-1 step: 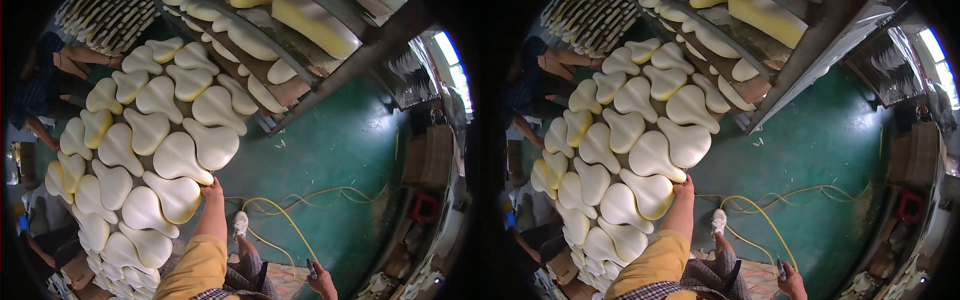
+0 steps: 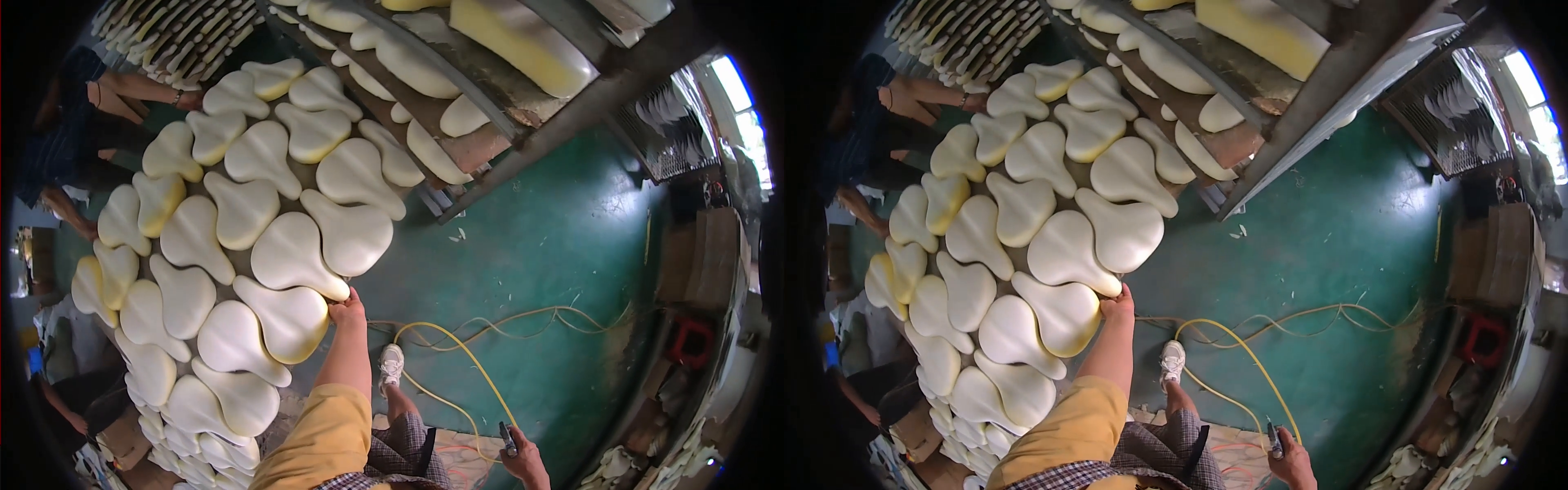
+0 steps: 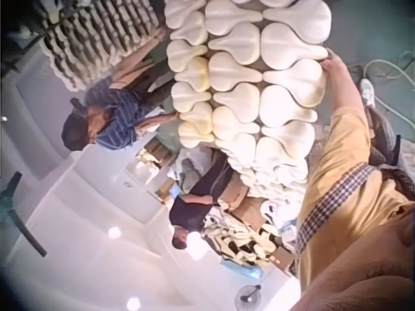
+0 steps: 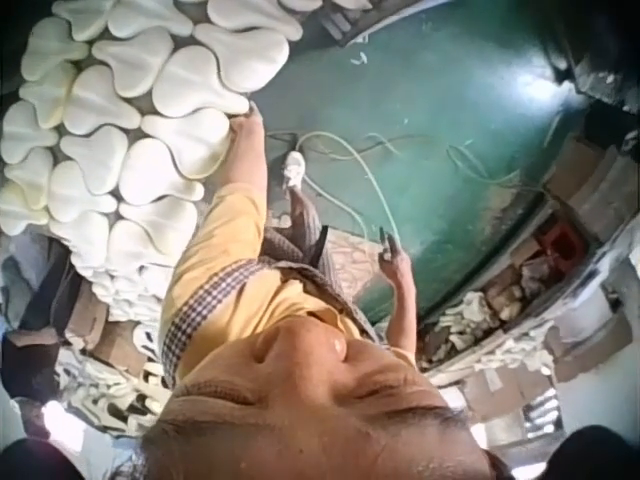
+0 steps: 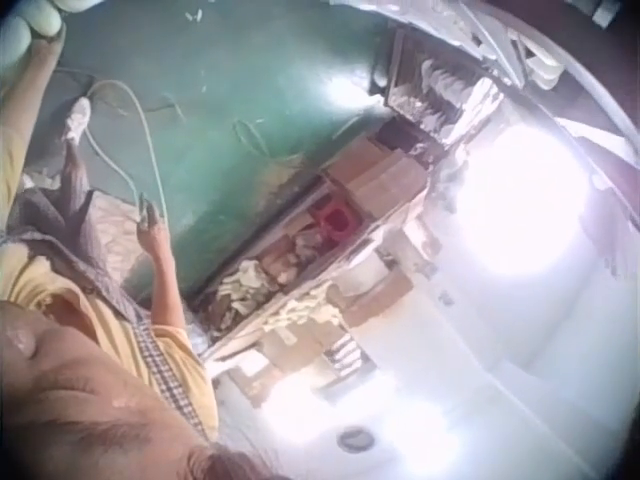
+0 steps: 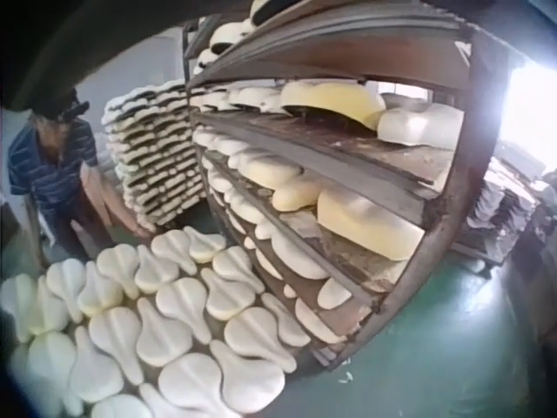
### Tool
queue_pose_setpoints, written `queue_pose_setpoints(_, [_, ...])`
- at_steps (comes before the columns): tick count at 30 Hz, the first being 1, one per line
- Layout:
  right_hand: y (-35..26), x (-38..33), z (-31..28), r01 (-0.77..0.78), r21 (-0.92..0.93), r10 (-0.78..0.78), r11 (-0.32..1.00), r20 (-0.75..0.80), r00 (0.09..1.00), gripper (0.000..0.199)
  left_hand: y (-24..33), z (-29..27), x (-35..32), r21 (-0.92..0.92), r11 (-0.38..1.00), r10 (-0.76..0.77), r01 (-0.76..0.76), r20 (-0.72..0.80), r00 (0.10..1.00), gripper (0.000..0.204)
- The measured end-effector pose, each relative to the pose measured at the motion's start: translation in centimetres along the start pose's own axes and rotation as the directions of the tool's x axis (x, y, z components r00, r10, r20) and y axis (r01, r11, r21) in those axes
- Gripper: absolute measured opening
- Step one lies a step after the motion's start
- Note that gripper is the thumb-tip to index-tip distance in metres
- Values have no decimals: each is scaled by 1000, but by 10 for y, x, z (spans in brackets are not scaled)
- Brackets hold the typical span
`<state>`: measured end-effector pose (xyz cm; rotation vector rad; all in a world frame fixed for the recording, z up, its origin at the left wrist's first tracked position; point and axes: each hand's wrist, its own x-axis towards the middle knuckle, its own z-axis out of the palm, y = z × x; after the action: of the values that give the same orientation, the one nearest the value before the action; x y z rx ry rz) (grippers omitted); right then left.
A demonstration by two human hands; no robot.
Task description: Apply spray coating to foam bicycle seats and organize them on storage racks.
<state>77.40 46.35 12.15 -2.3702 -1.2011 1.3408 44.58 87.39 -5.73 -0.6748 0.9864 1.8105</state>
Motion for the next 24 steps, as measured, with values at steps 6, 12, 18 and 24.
queue_pose_setpoints(6, [-7,0,-5,45,4,-45,999,17,999,54,-43,19,-41,38,999,-12,10,61,998,30])
queue_pose_setpoints(12, [-18,10,-5,144,2,-144,990,-67,987,47,-44,23,-50,422,887,-232,186,60,971,34])
queue_pose_setpoints(18, [-68,61,-21,353,-14,-353,936,-71,933,55,-18,7,-72,873,485,-389,-59,276,879,42])
queue_pose_setpoints(24, [-174,56,-32,446,7,-446,895,38,894,59,100,-42,-81,962,61,-141,-266,273,952,56])
